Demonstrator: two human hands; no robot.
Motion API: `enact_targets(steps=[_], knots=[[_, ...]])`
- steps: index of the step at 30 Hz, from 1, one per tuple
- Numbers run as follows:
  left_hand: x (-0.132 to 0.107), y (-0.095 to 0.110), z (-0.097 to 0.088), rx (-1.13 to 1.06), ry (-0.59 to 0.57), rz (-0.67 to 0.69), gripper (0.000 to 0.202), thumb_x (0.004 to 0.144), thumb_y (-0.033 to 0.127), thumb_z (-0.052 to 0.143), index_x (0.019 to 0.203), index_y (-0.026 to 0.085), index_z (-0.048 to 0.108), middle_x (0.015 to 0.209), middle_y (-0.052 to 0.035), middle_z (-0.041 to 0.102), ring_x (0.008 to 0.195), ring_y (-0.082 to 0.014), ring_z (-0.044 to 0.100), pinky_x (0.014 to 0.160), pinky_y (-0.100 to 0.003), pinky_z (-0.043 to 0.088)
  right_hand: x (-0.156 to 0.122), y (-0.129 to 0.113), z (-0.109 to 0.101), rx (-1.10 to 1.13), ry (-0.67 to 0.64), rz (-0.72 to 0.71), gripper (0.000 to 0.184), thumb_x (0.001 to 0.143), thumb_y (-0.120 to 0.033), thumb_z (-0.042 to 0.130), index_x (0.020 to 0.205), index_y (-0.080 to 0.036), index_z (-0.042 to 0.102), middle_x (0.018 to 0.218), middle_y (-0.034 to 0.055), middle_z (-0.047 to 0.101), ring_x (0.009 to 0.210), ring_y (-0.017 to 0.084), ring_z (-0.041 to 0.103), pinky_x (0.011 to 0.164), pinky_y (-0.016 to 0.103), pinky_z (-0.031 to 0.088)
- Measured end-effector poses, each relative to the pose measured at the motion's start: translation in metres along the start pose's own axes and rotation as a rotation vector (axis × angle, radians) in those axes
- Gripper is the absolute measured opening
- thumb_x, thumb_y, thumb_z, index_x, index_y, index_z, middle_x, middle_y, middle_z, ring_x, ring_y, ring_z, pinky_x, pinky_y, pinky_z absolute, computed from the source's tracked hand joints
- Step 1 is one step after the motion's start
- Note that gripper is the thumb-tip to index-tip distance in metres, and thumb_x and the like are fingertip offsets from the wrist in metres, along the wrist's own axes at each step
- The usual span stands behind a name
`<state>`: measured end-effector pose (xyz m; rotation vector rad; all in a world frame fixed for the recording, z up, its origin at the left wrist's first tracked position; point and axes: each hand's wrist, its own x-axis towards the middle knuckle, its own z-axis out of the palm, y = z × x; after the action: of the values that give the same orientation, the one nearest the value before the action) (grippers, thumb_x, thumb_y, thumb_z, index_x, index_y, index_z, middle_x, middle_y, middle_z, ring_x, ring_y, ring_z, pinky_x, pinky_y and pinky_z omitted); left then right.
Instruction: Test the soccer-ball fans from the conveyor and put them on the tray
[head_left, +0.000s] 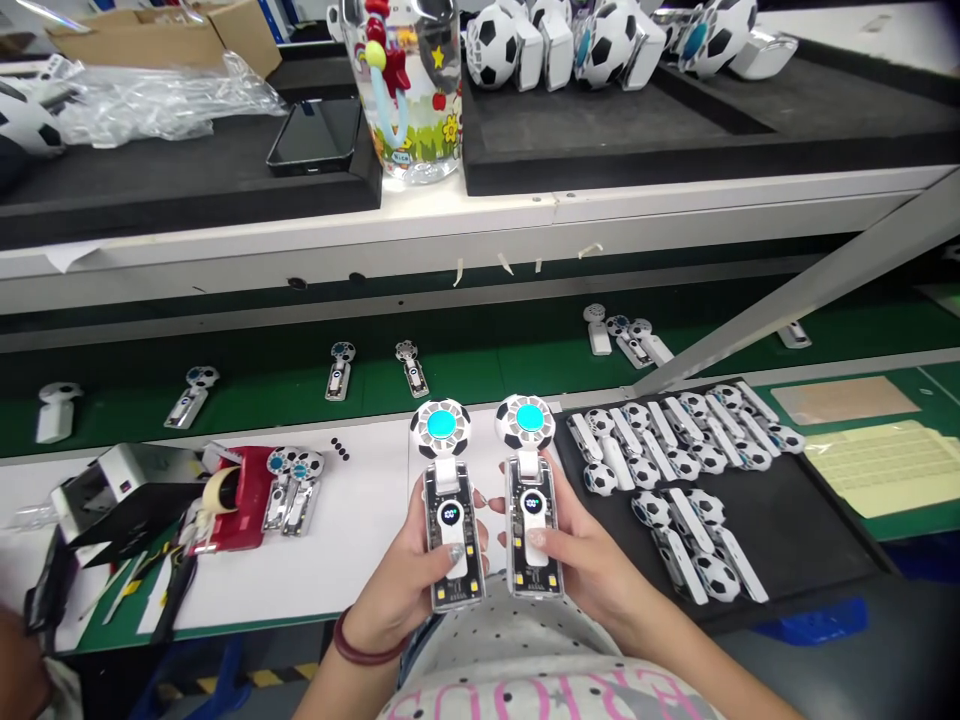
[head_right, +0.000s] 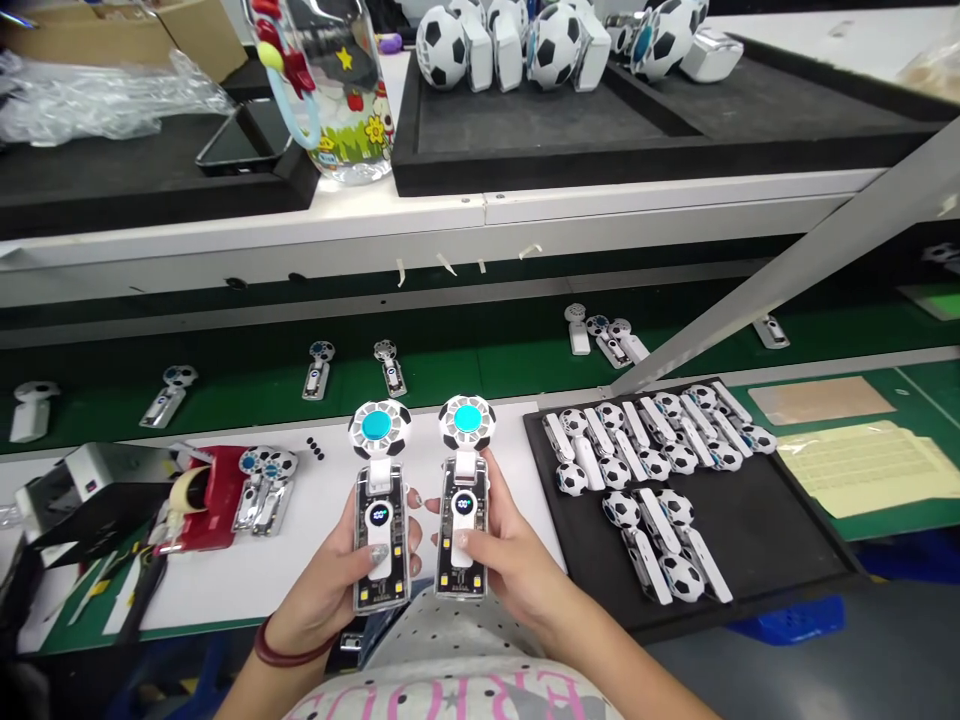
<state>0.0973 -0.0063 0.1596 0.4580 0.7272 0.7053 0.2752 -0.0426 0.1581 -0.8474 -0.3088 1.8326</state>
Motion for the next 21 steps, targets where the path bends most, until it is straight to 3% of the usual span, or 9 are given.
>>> enact_targets(steps=[7,21], knots=[[0.0006,-0.0028,-0.0039,0.028,-0.053,0.003,0.071,0.068,0.022,0.069,0.124,0.029,0.025,0.076,-0.0016,0.056,0.06,-0.0155,0.055,0.055,-0.029,0.045,0.0007,0.0021,-0.0016,-0.033,0.041,-0.003,0.084,0.073,-0.013,0.063,0.136,-0.038,0.013,0.137,0.0008,0.04,0.12,0.021,0.043,0.096,0.037,0.038],[0.0019,-0.0026,-0.004,0.045,-0.069,0.013,0.07,0.069,0.024,0.067,0.124,0.028,0.024,0.074,-0.0017,0.056,0.059,-0.0161,0.055,0.054,-0.029,0.045,0.0002,0.0014,-0.001,-0.074,0.084,-0.012,0.092,0.07,-0.017,0.068,0.137,-0.037,0.009,0.139,0.0013,0.037,0.12,0.019,0.043,0.095,0.035,0.039]])
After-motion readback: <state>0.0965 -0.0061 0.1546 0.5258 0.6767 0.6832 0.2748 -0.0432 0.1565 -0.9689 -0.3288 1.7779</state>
